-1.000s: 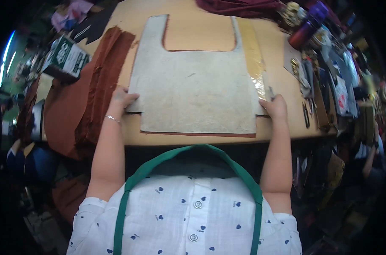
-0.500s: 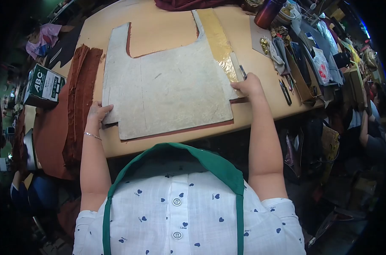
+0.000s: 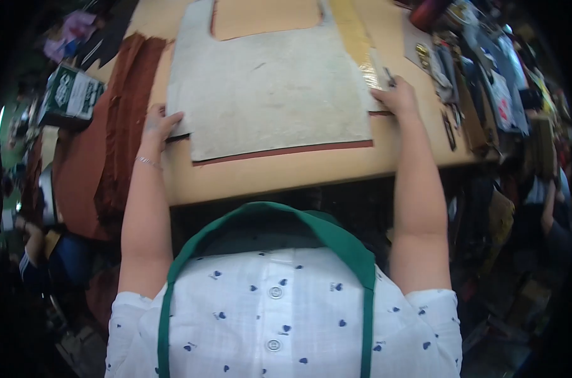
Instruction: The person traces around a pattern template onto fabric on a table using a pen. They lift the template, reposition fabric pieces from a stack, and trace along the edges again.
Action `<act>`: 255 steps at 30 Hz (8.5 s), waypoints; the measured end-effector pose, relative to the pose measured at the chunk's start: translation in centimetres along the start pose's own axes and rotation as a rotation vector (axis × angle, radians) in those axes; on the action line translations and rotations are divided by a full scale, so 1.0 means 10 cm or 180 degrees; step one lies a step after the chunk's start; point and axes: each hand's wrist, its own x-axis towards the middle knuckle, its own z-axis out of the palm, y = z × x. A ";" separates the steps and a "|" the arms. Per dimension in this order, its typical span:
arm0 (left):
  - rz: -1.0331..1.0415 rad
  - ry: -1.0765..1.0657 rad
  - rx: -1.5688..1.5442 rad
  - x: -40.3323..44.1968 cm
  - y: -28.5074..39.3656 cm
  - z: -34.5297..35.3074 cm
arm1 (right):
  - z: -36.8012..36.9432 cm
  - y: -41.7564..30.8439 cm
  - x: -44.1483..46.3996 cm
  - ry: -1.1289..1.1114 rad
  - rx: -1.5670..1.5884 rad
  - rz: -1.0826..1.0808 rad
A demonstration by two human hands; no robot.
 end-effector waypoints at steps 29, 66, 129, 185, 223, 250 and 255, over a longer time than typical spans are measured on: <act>0.0358 -0.0476 -0.0065 0.32 -0.07 -0.09 | -0.37 -0.23 0.21 -0.1385 0.1131 0.1142; 0.0581 -0.0292 0.0443 0.33 -0.24 -0.08 | -0.18 -0.11 -0.04 -0.0434 -0.0251 -0.0100; 0.1948 0.0261 0.1699 0.51 -0.55 -0.07 | -0.12 -0.04 -0.23 -0.0097 -0.0181 -0.0576; 0.1972 -0.1001 0.2288 -0.95 0.50 0.62 | 0.01 -0.62 -1.47 -0.0494 0.2431 -0.0470; 0.2036 -0.1162 0.1889 -0.85 0.39 0.60 | 0.67 -1.74 -1.79 -0.0791 0.2929 -0.1000; 0.2241 -0.0584 0.2033 -1.01 0.44 0.67 | -0.05 -0.10 -1.16 0.0570 0.3110 -0.0214; 0.2233 -0.0515 0.1975 -1.03 0.49 0.68 | 0.12 -0.16 -1.10 0.0603 0.2824 -0.0379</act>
